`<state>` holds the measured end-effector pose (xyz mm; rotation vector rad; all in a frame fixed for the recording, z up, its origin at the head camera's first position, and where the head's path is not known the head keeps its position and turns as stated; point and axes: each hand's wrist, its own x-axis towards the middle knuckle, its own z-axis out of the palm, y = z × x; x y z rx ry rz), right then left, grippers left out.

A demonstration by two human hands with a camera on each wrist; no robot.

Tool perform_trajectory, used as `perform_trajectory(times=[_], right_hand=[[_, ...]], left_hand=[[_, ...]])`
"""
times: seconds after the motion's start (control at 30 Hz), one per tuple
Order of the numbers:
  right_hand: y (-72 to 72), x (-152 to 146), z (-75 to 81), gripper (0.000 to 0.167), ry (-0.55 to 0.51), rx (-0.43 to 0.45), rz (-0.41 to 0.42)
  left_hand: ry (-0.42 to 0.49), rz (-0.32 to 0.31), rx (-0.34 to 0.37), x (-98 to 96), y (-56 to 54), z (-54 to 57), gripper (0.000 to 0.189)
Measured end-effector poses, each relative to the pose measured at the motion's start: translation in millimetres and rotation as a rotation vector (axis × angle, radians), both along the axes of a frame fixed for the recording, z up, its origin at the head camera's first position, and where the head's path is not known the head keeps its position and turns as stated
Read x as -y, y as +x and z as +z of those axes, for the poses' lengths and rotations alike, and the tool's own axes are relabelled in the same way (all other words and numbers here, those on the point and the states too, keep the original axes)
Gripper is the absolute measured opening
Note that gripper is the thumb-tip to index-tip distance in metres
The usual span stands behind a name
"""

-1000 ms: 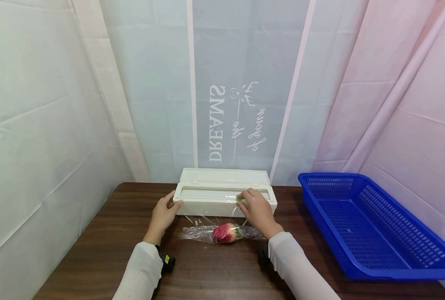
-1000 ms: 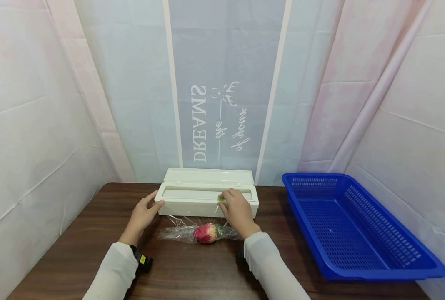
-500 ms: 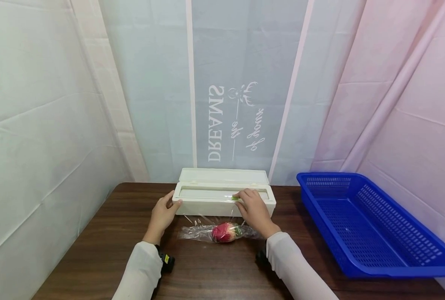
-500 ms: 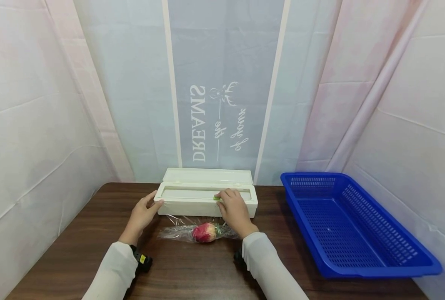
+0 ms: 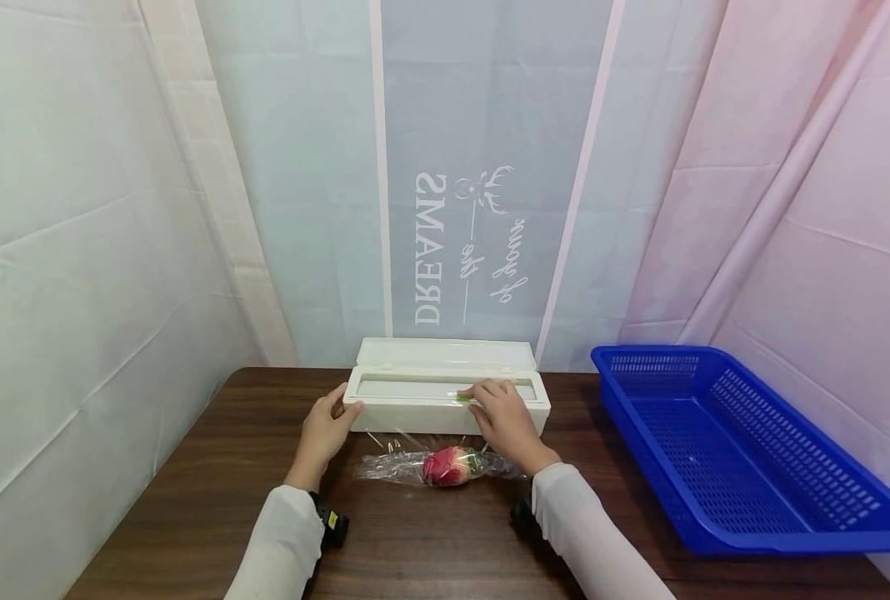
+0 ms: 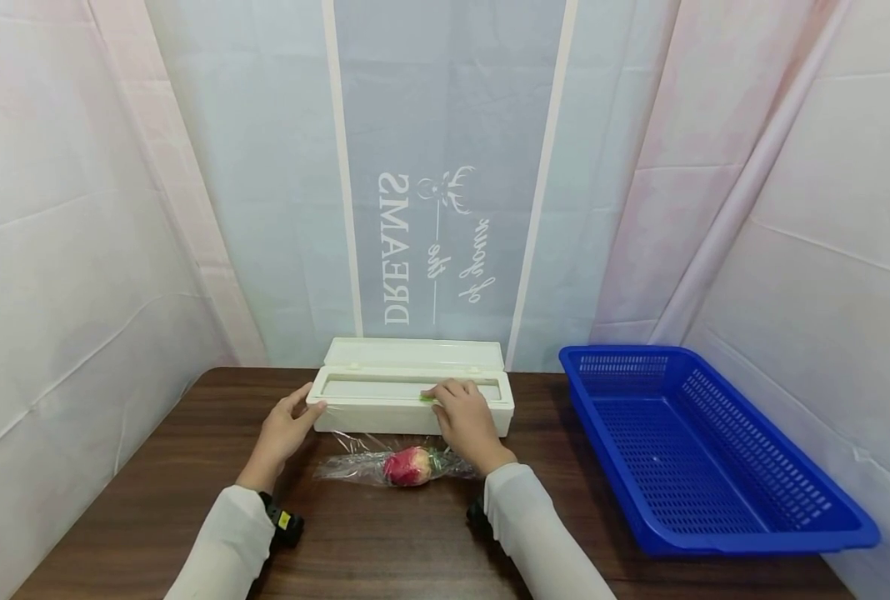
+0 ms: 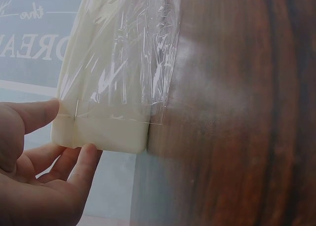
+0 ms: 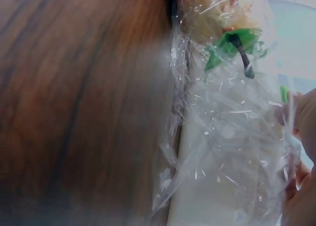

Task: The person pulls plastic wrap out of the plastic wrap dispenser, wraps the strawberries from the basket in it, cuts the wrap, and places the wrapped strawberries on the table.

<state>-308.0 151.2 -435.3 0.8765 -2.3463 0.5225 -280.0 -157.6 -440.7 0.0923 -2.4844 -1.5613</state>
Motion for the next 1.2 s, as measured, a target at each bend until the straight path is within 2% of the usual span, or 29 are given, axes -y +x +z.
perform_trajectory(times=[0.27,0.5,0.7,0.97,1.2], right_hand=[[-1.4,-0.4,-2.4,0.028,-0.003,-0.047,0.026],[-1.3,0.3,-2.4,0.033,0.007,-0.050,0.028],[-1.1,0.5,-3.0,0.036,0.005,-0.042,0.033],[-4.5,1.7,-6.6,0.036,0.021,-0.088,0.060],[-0.6,2.7,-2.3,0.037,0.077,-0.044,0.005]], left_hand=[[-0.002,0.000,-0.001,-0.3,0.2,0.6,0.062],[-0.008,0.002,-0.008,0.1,-0.3,-0.2,0.062],[-0.008,0.000,-0.004,-0.3,0.2,0.4,0.062],[-0.015,-0.001,-0.001,0.6,0.9,1.5,0.063],[-0.009,-0.010,0.000,0.3,0.2,0.9,0.063]])
